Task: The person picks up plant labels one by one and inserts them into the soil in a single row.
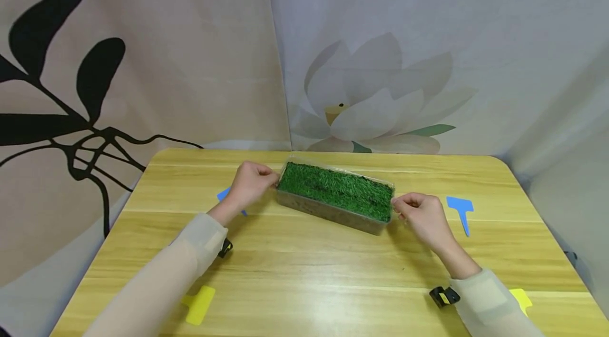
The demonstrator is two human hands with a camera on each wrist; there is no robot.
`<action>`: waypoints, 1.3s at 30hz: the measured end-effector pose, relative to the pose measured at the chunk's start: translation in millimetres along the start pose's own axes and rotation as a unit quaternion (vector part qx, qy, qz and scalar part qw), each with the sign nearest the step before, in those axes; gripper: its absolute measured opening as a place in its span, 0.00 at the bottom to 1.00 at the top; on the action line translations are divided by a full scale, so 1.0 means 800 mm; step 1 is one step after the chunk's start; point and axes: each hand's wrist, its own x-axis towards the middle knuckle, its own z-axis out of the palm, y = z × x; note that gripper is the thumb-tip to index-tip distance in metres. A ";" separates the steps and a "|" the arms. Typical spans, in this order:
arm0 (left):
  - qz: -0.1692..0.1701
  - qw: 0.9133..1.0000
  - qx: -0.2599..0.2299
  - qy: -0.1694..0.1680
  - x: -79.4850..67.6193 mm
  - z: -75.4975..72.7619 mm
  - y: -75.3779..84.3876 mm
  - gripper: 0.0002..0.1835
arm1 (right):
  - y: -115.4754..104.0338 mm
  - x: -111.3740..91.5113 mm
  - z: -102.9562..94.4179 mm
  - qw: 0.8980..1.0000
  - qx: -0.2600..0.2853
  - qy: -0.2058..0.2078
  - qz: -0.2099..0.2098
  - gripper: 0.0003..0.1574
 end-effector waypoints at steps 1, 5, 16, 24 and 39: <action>-0.001 1.000 -0.003 -0.005 -0.002 0.000 0.000 0.10 | 0.001 -0.001 0.000 1.000 -0.001 0.001 -0.001 0.15; -0.001 1.000 -0.009 -0.017 -0.008 -0.001 0.001 0.10 | 0.002 -0.002 -0.002 1.000 -0.003 0.006 -0.002 0.16; 0.002 0.999 0.000 -0.040 -0.031 -0.006 -0.001 0.10 | 0.004 -0.009 0.000 1.000 0.002 0.007 0.007 0.15; -0.001 0.999 0.010 -0.048 -0.042 -0.007 -0.002 0.10 | 0.005 -0.012 0.001 1.000 0.005 0.006 0.002 0.14; 0.011 0.999 0.014 -0.050 -0.066 -0.007 0.000 0.10 | -0.001 -0.018 -0.003 1.000 0.006 -0.002 0.005 0.15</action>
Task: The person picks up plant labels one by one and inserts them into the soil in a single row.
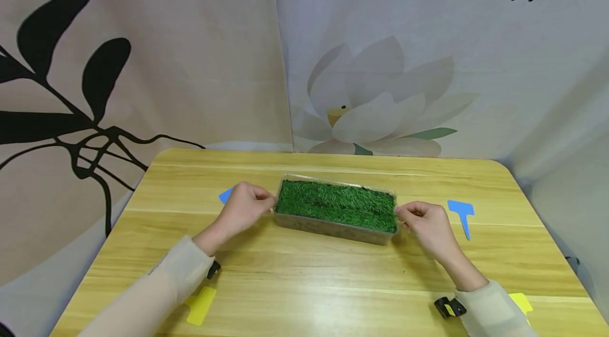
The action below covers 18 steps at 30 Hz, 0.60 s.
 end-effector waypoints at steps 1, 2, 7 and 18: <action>0.005 1.000 0.004 -0.001 -0.002 0.000 0.001 0.11 | 0.000 -0.001 0.000 1.000 0.000 0.000 0.001 0.16; 0.012 1.000 0.007 -0.004 -0.004 0.001 0.001 0.12 | 0.000 -0.002 0.000 1.000 0.000 0.001 0.001 0.16; 0.017 1.000 0.017 -0.014 -0.016 0.003 0.004 0.14 | 0.001 -0.005 0.000 1.000 -0.005 0.002 -0.001 0.16; 0.024 0.999 0.027 -0.013 -0.036 0.013 0.011 0.14 | 0.005 -0.014 -0.006 1.000 -0.010 -0.011 -0.006 0.17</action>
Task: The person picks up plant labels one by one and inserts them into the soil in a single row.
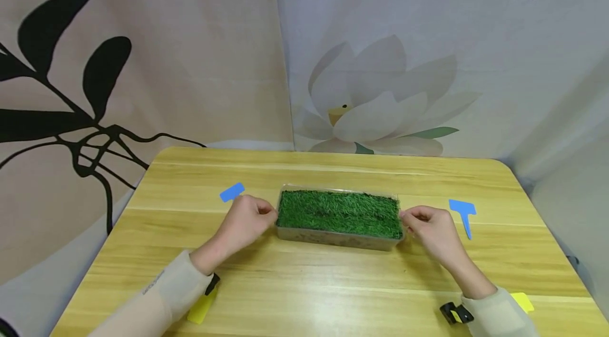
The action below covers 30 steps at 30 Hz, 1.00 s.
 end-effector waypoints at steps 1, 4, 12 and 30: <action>0.000 1.000 0.002 0.001 -0.002 0.001 0.001 0.14 | 0.000 -0.001 0.000 1.000 -0.001 -0.001 -0.001 0.18; 0.005 1.000 0.009 0.000 -0.007 0.003 0.004 0.15 | 0.000 -0.003 -0.002 1.000 -0.006 -0.002 -0.004 0.18; 0.007 1.000 0.027 -0.002 -0.022 0.009 0.007 0.14 | 0.001 -0.007 -0.005 1.000 -0.011 -0.011 -0.004 0.16; 0.022 0.999 0.043 -0.010 -0.041 0.013 0.015 0.15 | 0.004 -0.019 -0.011 0.999 -0.026 -0.016 0.012 0.17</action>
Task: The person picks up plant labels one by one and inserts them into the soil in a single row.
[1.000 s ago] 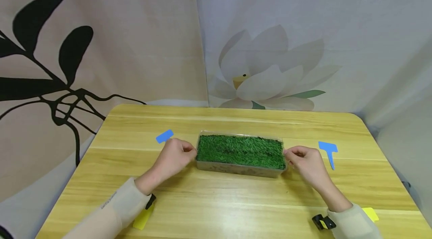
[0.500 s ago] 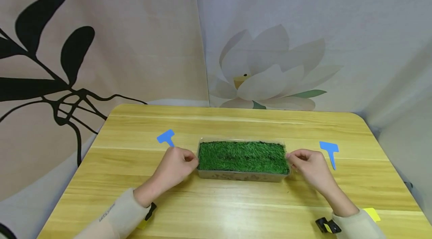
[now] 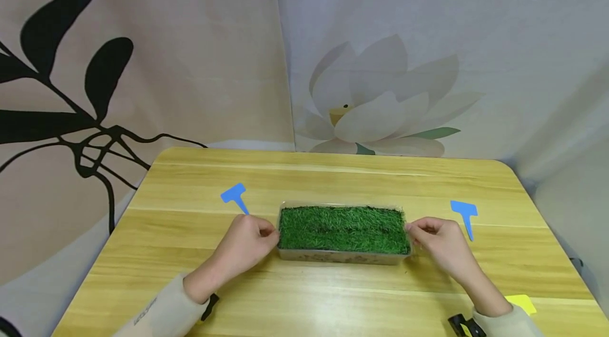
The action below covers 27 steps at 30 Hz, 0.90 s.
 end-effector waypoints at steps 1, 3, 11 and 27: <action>0.000 1.000 -0.001 0.000 -0.001 0.000 0.000 0.15 | 0.000 0.000 0.000 1.000 0.000 0.000 0.000 0.17; 0.000 1.000 -0.003 -0.001 -0.002 0.000 0.000 0.15 | 0.000 0.000 0.000 1.000 0.001 -0.001 0.000 0.17; 0.005 1.000 -0.007 0.010 -0.001 0.001 -0.001 0.14 | 0.001 0.002 0.000 1.000 -0.001 0.002 -0.008 0.14; -0.011 1.000 -0.010 0.000 0.001 -0.001 0.000 0.14 | 0.001 0.001 0.001 1.000 -0.011 0.006 -0.020 0.13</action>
